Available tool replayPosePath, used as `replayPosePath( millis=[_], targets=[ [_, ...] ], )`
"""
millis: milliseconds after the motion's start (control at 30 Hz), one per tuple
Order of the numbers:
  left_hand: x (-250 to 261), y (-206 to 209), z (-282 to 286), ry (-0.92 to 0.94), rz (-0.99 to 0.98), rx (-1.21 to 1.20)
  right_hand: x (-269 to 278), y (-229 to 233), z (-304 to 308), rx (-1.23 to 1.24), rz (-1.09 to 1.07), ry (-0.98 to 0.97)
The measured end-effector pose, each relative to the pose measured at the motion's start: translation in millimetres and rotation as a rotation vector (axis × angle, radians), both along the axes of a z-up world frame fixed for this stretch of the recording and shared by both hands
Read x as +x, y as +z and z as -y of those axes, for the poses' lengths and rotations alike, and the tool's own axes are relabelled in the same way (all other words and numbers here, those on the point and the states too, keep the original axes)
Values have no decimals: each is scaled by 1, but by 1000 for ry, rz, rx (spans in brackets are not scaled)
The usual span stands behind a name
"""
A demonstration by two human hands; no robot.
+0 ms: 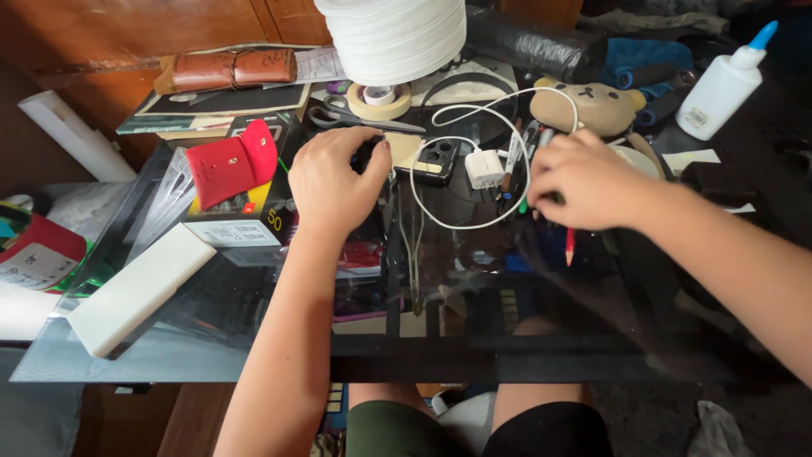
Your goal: The recorder sharpens several pencils using a manual table-mounted pencil sharpener and organizes stationery on a cluttered desk.
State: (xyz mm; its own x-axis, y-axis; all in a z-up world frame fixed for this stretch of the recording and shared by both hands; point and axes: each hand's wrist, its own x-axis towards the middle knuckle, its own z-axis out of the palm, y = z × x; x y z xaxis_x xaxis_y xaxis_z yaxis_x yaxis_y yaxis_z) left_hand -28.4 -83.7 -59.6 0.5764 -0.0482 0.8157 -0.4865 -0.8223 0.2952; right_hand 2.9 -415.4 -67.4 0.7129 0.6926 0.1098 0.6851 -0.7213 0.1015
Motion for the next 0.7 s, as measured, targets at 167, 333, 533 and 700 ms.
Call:
replayPosePath(
  millis=[167, 333, 533, 700],
  targets=[
    [0, 2, -1, -13, 2, -7, 1, -3, -1, -100, 136, 140],
    [-2, 1, 0, -23, -7, -18, 5, -3, 2, -252, 284, 286],
    [-2, 2, 0, -32, 10, -14, 4, 31, 9, 407, 236, 363],
    [-1, -1, 0, -36, 10, -30, 40, 64, 30, 1462, -108, -13]
  ],
)
